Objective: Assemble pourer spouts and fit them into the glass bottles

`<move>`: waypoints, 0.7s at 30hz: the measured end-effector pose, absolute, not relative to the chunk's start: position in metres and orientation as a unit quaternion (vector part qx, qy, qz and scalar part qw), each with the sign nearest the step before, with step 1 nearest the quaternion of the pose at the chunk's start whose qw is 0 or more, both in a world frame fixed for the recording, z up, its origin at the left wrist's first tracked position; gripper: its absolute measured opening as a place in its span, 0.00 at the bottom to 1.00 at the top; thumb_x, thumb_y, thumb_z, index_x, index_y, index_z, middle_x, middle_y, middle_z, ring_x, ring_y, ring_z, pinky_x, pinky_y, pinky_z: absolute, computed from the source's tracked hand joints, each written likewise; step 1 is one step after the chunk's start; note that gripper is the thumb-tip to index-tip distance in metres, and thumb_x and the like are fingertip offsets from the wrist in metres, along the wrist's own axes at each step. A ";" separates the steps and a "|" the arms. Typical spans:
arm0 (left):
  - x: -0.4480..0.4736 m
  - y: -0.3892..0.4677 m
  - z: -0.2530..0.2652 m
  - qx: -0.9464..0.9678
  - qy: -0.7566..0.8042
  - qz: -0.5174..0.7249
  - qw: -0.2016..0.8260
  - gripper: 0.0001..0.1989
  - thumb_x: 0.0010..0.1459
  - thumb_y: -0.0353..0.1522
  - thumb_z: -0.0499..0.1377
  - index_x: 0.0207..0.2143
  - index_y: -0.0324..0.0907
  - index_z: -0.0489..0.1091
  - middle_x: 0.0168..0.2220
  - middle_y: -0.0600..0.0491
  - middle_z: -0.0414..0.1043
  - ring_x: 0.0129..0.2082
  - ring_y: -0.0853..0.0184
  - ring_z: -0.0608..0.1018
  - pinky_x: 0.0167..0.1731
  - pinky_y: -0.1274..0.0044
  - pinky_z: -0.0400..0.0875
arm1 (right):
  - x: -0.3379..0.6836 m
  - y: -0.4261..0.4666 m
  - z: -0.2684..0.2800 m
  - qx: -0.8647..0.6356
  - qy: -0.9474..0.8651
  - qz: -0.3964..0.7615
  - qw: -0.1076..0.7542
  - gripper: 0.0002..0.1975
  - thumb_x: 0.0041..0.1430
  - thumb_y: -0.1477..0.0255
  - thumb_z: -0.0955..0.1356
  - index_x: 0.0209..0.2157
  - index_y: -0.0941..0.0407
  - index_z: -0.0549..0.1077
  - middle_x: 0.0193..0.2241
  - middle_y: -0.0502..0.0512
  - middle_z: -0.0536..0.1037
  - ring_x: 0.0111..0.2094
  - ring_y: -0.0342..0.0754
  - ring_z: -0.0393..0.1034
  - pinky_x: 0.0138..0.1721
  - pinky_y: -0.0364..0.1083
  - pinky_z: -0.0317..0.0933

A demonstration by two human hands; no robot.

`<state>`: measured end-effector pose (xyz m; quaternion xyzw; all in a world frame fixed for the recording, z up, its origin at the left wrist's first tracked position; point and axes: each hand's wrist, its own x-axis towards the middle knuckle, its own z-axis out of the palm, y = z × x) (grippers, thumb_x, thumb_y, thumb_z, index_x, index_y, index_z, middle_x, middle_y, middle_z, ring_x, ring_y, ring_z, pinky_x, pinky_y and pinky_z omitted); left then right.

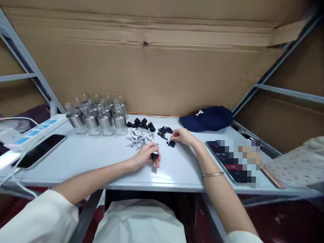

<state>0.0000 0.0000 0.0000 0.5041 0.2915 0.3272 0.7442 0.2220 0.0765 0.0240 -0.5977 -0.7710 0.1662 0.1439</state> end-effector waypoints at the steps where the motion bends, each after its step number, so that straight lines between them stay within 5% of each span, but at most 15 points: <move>1: 0.001 0.000 0.001 0.503 0.291 0.328 0.745 0.20 0.48 0.44 0.60 0.29 0.42 0.54 0.19 0.57 0.70 0.15 0.70 0.74 0.14 0.82 0.64 | 0.224 0.075 0.026 -0.600 -0.766 0.178 0.145 0.08 0.47 0.71 0.70 0.20 0.60 0.71 0.17 0.49 0.72 0.21 0.40 0.61 0.24 0.39 0.52; 6: 0.003 -0.001 0.006 0.501 0.290 0.328 0.746 0.20 0.49 0.43 0.60 0.29 0.42 0.53 0.19 0.57 0.70 0.15 0.70 0.74 0.14 0.82 0.64 | 0.228 0.070 0.031 -0.611 -0.737 0.242 0.160 0.11 0.55 0.72 0.65 0.22 0.60 0.72 0.15 0.50 0.73 0.19 0.42 0.66 0.25 0.40 0.57; 21: 0.006 -0.005 0.013 0.512 0.304 0.320 0.737 0.16 0.52 0.41 0.57 0.29 0.42 0.53 0.20 0.57 0.68 0.16 0.70 0.73 0.16 0.81 0.64 | 0.231 0.069 0.031 -0.581 -0.730 0.296 0.204 0.03 0.51 0.78 0.66 0.26 0.58 0.70 0.17 0.47 0.72 0.19 0.40 0.66 0.23 0.39 0.62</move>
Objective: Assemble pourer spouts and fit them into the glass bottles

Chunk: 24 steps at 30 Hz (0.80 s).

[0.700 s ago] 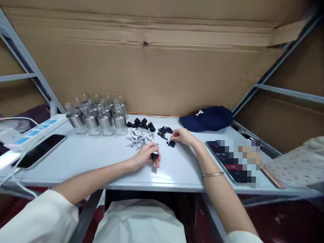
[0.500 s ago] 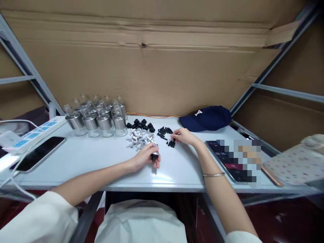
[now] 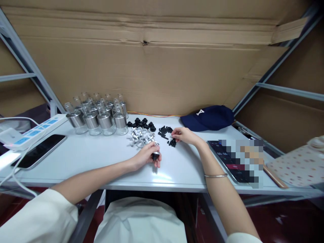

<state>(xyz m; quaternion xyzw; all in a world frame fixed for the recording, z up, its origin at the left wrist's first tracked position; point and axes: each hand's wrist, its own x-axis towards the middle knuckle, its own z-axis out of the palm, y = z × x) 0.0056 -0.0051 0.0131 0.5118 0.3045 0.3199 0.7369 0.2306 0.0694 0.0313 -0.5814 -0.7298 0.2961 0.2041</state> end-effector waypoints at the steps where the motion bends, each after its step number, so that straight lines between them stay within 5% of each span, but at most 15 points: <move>1: 0.005 -0.005 0.014 0.507 0.305 0.316 0.742 0.15 0.52 0.41 0.56 0.29 0.42 0.53 0.20 0.57 0.67 0.15 0.71 0.72 0.17 0.81 0.63 | 0.231 0.070 0.030 -0.580 -0.732 0.293 0.203 0.03 0.51 0.78 0.66 0.25 0.58 0.70 0.17 0.47 0.72 0.19 0.40 0.66 0.24 0.39 0.62; 6: 0.005 -0.006 0.017 0.482 0.297 0.317 0.761 0.09 0.56 0.38 0.49 0.29 0.41 0.55 0.19 0.57 0.65 0.14 0.72 0.69 0.20 0.80 0.63 | 0.233 0.073 0.025 -0.582 -0.750 0.261 0.176 0.04 0.52 0.77 0.65 0.26 0.58 0.71 0.18 0.49 0.73 0.21 0.41 0.67 0.27 0.40 0.61; 15: 0.007 -0.006 0.013 0.508 0.282 0.329 0.744 0.12 0.56 0.38 0.52 0.30 0.43 0.51 0.23 0.56 0.70 0.18 0.69 0.75 0.21 0.79 0.65 | 0.231 0.070 0.033 -0.575 -0.769 0.256 0.115 0.07 0.51 0.75 0.64 0.26 0.60 0.75 0.23 0.54 0.76 0.25 0.44 0.66 0.30 0.42 0.59; 21: 0.007 -0.006 0.016 0.498 0.290 0.373 0.728 0.18 0.52 0.41 0.60 0.30 0.42 0.54 0.29 0.52 0.72 0.26 0.68 0.77 0.26 0.79 0.67 | 0.203 0.055 0.051 -0.516 -0.775 0.167 0.324 0.16 0.57 0.64 0.61 0.22 0.58 0.68 0.21 0.52 0.71 0.24 0.43 0.60 0.27 0.41 0.53; 24: 0.005 -0.003 0.018 0.510 0.289 0.394 0.708 0.18 0.53 0.43 0.59 0.31 0.41 0.55 0.28 0.54 0.70 0.21 0.73 0.72 0.21 0.81 0.62 | 0.178 0.041 0.063 -0.443 -0.813 0.227 0.303 0.21 0.59 0.58 0.59 0.19 0.57 0.63 0.16 0.47 0.64 0.20 0.40 0.53 0.23 0.41 0.48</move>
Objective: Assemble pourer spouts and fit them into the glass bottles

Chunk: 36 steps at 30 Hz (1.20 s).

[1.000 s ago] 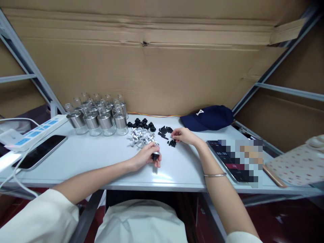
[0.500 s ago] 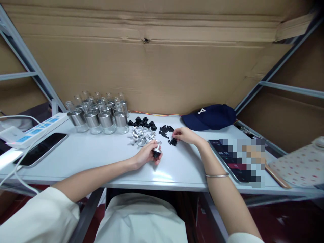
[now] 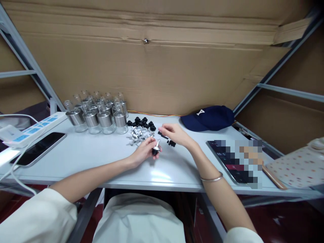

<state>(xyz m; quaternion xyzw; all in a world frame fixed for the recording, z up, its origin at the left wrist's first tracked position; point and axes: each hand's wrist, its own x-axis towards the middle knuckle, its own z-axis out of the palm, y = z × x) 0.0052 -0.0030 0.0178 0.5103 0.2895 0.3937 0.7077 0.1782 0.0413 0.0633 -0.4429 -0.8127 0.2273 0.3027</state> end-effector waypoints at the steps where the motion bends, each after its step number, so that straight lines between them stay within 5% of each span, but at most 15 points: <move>1: 0.004 -0.002 0.018 0.515 0.291 0.403 0.698 0.17 0.54 0.43 0.58 0.32 0.41 0.55 0.28 0.55 0.70 0.20 0.74 0.71 0.21 0.82 0.61 | 0.171 0.037 0.067 -0.424 -0.829 0.237 0.276 0.21 0.58 0.58 0.60 0.19 0.57 0.62 0.16 0.46 0.63 0.20 0.39 0.52 0.23 0.40 0.47; 4: 0.002 0.001 0.019 0.522 0.297 0.435 0.671 0.15 0.56 0.43 0.56 0.34 0.42 0.56 0.29 0.58 0.66 0.21 0.76 0.68 0.21 0.82 0.59 | 0.157 0.032 0.071 -0.373 -0.850 0.293 0.227 0.21 0.60 0.59 0.59 0.21 0.58 0.66 0.18 0.48 0.68 0.21 0.39 0.55 0.24 0.40 0.48; 12: -0.003 0.006 0.023 0.587 0.310 0.485 0.569 0.17 0.47 0.31 0.64 0.36 0.41 0.59 0.35 0.57 0.65 0.28 0.75 0.73 0.30 0.80 0.66 | 0.175 0.044 0.055 -0.377 -0.789 0.381 0.301 0.26 0.59 0.53 0.59 0.15 0.56 0.59 0.15 0.46 0.60 0.20 0.39 0.51 0.26 0.41 0.49; 20: -0.007 0.010 0.025 0.610 0.310 0.509 0.523 0.20 0.46 0.30 0.65 0.39 0.42 0.60 0.46 0.51 0.65 0.34 0.70 0.76 0.34 0.77 0.71 | 0.167 0.042 0.048 -0.360 -0.744 0.442 0.349 0.16 0.55 0.66 0.58 0.17 0.56 0.63 0.17 0.49 0.66 0.24 0.43 0.61 0.33 0.43 0.56; 27: -0.012 0.017 0.023 0.674 0.347 0.504 0.414 0.12 0.50 0.35 0.62 0.33 0.41 0.62 0.36 0.53 0.65 0.34 0.69 0.72 0.37 0.78 0.68 | 0.161 0.043 0.042 -0.387 -0.743 0.397 0.375 0.22 0.58 0.64 0.57 0.12 0.55 0.59 0.13 0.48 0.62 0.21 0.41 0.57 0.30 0.43 0.53; 32: -0.021 0.020 0.022 0.746 0.383 0.465 0.284 0.11 0.55 0.36 0.57 0.41 0.43 0.65 0.35 0.52 0.68 0.34 0.65 0.71 0.40 0.75 0.64 | 0.158 0.035 0.048 -0.308 -0.655 0.599 0.342 0.21 0.54 0.54 0.65 0.20 0.56 0.61 0.15 0.44 0.60 0.18 0.38 0.54 0.23 0.42 0.51; 36: -0.029 0.027 0.029 0.771 0.387 0.452 0.225 0.08 0.52 0.35 0.58 0.36 0.43 0.67 0.34 0.50 0.69 0.34 0.62 0.69 0.47 0.71 0.59 | 0.155 0.028 0.047 -0.248 -0.586 0.717 0.284 0.19 0.51 0.57 0.70 0.24 0.59 0.66 0.15 0.41 0.55 0.16 0.36 0.46 0.19 0.40 0.43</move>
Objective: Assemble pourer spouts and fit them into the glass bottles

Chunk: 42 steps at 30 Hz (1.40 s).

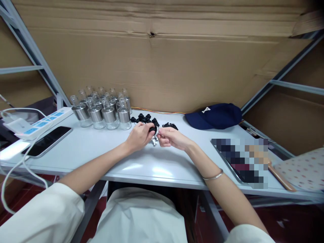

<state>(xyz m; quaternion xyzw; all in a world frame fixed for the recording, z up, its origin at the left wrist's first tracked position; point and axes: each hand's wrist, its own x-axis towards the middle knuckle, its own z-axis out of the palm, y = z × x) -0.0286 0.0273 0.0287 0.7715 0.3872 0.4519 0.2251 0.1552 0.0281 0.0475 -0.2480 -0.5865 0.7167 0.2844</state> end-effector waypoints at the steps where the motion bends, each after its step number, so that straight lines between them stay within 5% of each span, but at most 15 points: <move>1: -0.030 0.030 0.032 0.782 0.385 0.440 0.218 0.06 0.52 0.35 0.57 0.33 0.43 0.67 0.32 0.50 0.69 0.33 0.61 0.68 0.47 0.70 0.58 | 0.154 0.028 0.046 -0.241 -0.583 0.722 0.284 0.18 0.51 0.57 0.70 0.26 0.59 0.67 0.15 0.40 0.54 0.16 0.36 0.45 0.19 0.40 0.42; 7: -0.034 0.043 0.053 0.841 0.394 0.357 0.102 0.10 0.54 0.36 0.52 0.21 0.44 0.60 0.20 0.55 0.58 0.22 0.66 0.59 0.46 0.68 0.54 | 0.140 0.031 0.039 -0.265 -0.663 0.599 0.361 0.20 0.53 0.53 0.67 0.27 0.57 0.64 0.16 0.42 0.56 0.18 0.38 0.51 0.23 0.41 0.50; 13: -0.048 0.058 0.054 0.777 0.455 0.421 0.112 0.17 0.59 0.37 0.49 0.17 0.43 0.55 0.15 0.58 0.54 0.18 0.69 0.56 0.34 0.73 0.58 | 0.160 0.035 0.050 -0.351 -0.854 0.073 0.378 0.15 0.64 0.61 0.58 0.33 0.55 0.69 0.27 0.55 0.72 0.30 0.47 0.65 0.34 0.44 0.57; 17: -0.067 0.065 0.053 0.639 0.514 0.547 0.167 0.25 0.63 0.44 0.40 0.17 0.43 0.54 0.14 0.56 0.56 0.17 0.68 0.62 0.23 0.77 0.56 | 0.199 0.051 0.054 -0.421 -0.766 -0.124 0.470 0.16 0.65 0.63 0.57 0.39 0.55 0.71 0.30 0.58 0.74 0.33 0.50 0.67 0.38 0.46 0.60; 26: -0.054 0.043 0.047 0.720 0.423 0.527 0.155 0.16 0.63 0.41 0.42 0.28 0.43 0.59 0.17 0.60 0.56 0.17 0.71 0.63 0.23 0.79 0.58 | 0.206 0.061 0.049 -0.438 -0.741 -0.125 0.493 0.17 0.66 0.66 0.55 0.44 0.57 0.70 0.32 0.58 0.74 0.34 0.50 0.68 0.38 0.47 0.61; 31: -0.057 0.055 0.053 0.764 0.428 0.468 0.121 0.10 0.61 0.36 0.49 0.40 0.40 0.64 0.29 0.55 0.68 0.25 0.71 0.70 0.31 0.79 0.63 | 0.203 0.058 0.049 -0.415 -0.756 -0.109 0.495 0.15 0.66 0.68 0.56 0.45 0.57 0.70 0.37 0.60 0.75 0.38 0.50 0.68 0.41 0.48 0.61; 34: -0.056 0.074 0.061 0.807 0.420 0.409 0.069 0.11 0.59 0.33 0.52 0.42 0.40 0.68 0.40 0.49 0.68 0.32 0.68 0.72 0.35 0.77 0.65 | 0.204 0.060 0.047 -0.414 -0.755 -0.103 0.498 0.14 0.65 0.69 0.57 0.46 0.56 0.70 0.40 0.60 0.75 0.41 0.50 0.69 0.42 0.47 0.62; 42: -0.027 0.129 0.066 0.853 0.480 0.205 0.013 0.13 0.55 0.31 0.59 0.44 0.40 0.70 0.42 0.50 0.75 0.40 0.63 0.76 0.40 0.76 0.66 | 0.206 0.065 0.041 -0.413 -0.752 -0.091 0.505 0.10 0.63 0.68 0.62 0.39 0.57 0.71 0.34 0.57 0.77 0.33 0.48 0.71 0.37 0.46 0.65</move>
